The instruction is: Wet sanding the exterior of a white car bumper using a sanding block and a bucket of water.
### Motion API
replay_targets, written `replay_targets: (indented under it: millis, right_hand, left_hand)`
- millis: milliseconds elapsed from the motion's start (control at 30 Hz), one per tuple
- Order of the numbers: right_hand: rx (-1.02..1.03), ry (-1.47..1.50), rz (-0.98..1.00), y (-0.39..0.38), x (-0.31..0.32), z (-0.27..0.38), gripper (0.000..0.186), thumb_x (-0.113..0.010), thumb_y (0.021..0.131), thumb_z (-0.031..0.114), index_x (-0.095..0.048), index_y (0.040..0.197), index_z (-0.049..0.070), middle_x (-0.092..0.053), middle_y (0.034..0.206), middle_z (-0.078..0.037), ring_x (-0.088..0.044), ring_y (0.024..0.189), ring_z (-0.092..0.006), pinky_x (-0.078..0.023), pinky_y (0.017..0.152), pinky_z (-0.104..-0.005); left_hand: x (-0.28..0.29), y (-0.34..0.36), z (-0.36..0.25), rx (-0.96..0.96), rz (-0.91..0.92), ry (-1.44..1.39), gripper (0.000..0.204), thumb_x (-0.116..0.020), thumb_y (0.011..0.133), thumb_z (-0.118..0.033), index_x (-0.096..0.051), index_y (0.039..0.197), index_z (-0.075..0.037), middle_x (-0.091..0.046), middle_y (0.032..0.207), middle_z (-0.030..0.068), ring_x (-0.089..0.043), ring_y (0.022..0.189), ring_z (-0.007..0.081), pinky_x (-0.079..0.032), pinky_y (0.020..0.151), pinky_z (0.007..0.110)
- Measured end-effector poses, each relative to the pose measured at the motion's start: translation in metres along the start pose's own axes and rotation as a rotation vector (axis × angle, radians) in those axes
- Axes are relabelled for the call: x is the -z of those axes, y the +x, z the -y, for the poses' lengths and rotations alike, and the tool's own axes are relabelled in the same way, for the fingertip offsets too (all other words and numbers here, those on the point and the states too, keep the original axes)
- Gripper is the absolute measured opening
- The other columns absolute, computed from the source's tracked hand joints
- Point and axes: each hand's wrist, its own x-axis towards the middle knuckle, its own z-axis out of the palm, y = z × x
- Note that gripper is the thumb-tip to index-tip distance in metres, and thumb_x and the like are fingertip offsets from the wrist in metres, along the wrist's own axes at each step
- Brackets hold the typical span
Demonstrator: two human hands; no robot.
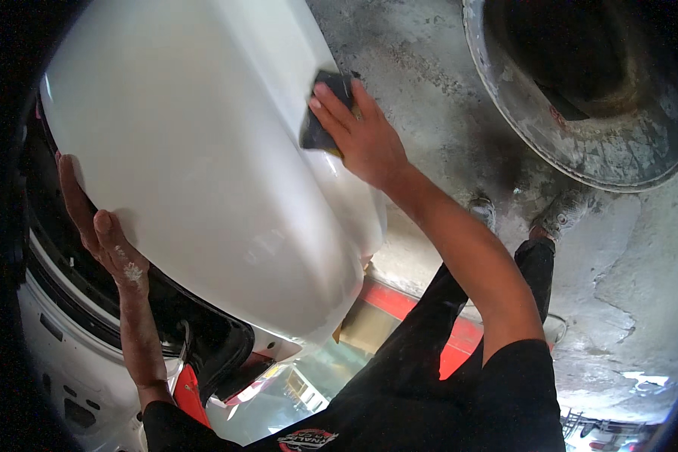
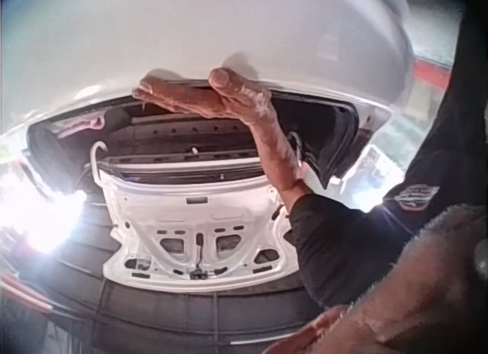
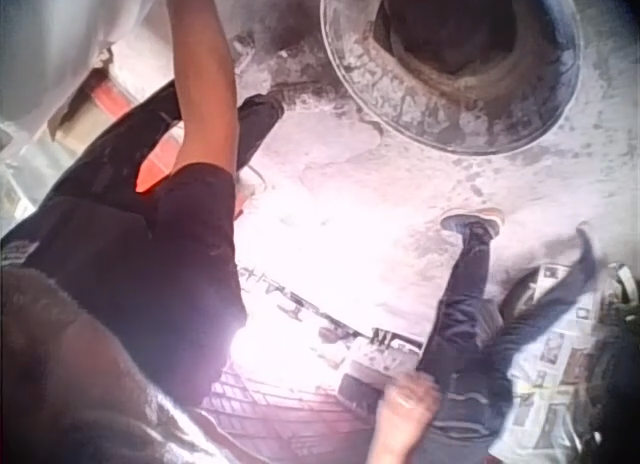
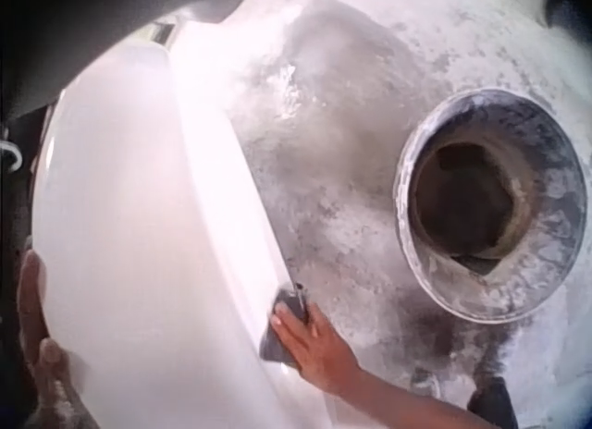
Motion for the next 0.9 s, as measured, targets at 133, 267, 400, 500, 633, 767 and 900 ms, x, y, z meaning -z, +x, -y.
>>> replay_targets:
  millis: [133,267,400,500,633,767,900]
  right_hand:
    - [0.028,0.073,-0.117,0.116,0.009,-0.015,0.061,-0.069,0.091,0.015,-0.056,0.151,0.015,-0.044,0.164,0.000,-0.048,0.137,-0.0462,-0.047,0.113,-0.0504]
    - [-0.043,-0.004,-0.093,0.076,0.007,0.001,0.074,-0.075,0.082,0.006,-0.053,0.152,0.012,-0.048,0.162,-0.003,-0.054,0.130,-0.0441,-0.048,0.115,-0.0488]
    - [-0.063,0.069,0.137,-0.105,0.007,0.045,0.073,-0.073,0.078,-0.005,-0.060,0.147,0.013,-0.049,0.163,-0.003,-0.052,0.138,-0.0428,-0.043,0.122,-0.0502]
    - [-0.033,0.034,0.187,-0.114,0.011,0.034,0.071,-0.075,0.078,-0.001,-0.062,0.146,0.017,-0.051,0.161,0.001,-0.048,0.141,-0.0416,-0.042,0.122,-0.0507]
    - [0.038,-0.011,0.064,0.004,0.015,0.001,0.075,-0.075,0.082,0.006,-0.054,0.152,0.023,-0.045,0.165,0.007,-0.046,0.139,-0.0432,-0.042,0.120,-0.0516]
    - [0.007,0.021,-0.029,0.012,0.006,0.012,0.075,-0.075,0.085,0.012,-0.051,0.154,0.023,-0.044,0.165,0.008,-0.043,0.140,-0.0449,-0.042,0.119,-0.0529]
    - [-0.091,0.103,0.130,-0.134,-0.011,0.055,0.065,-0.074,0.085,0.018,-0.061,0.148,0.025,-0.042,0.167,0.010,-0.032,0.149,-0.0448,-0.038,0.121,-0.0584]
  left_hand:
    - [0.001,-0.002,-0.002,0.023,0.018,-0.065,0.078,-0.039,0.101,-0.072,-0.039,0.162,-0.023,-0.038,0.166,0.0132,-0.038,0.153,0.0354,-0.038,0.122,0.062]
    - [-0.003,-0.006,0.000,0.024,0.025,-0.050,0.081,-0.040,0.100,-0.072,-0.036,0.164,-0.023,-0.033,0.170,0.0109,-0.038,0.153,0.0290,-0.038,0.124,0.055]
    - [0.006,-0.004,-0.001,0.002,0.041,-0.052,0.078,-0.039,0.102,-0.070,-0.037,0.164,-0.022,-0.033,0.170,0.0100,-0.038,0.153,0.0279,-0.039,0.124,0.053]
    - [-0.004,-0.008,-0.003,-0.039,0.052,-0.073,0.075,-0.038,0.104,-0.066,-0.036,0.165,-0.022,-0.033,0.170,0.0103,-0.038,0.154,0.0292,-0.039,0.124,0.053]
    - [-0.001,-0.002,0.007,-0.353,0.077,0.077,0.071,-0.043,0.103,-0.066,-0.034,0.163,-0.029,-0.036,0.167,0.0139,-0.041,0.151,0.0348,-0.044,0.120,0.057]
    - [0.028,0.004,0.027,-0.617,0.244,0.235,0.083,-0.065,0.096,-0.064,-0.020,0.163,-0.045,-0.037,0.165,0.0197,-0.048,0.145,0.0451,-0.053,0.111,0.061]
    - [0.017,0.000,0.017,-0.677,0.179,0.348,0.094,-0.071,0.093,-0.062,-0.016,0.165,-0.037,-0.040,0.162,0.0247,-0.053,0.140,0.0481,-0.058,0.104,0.059]
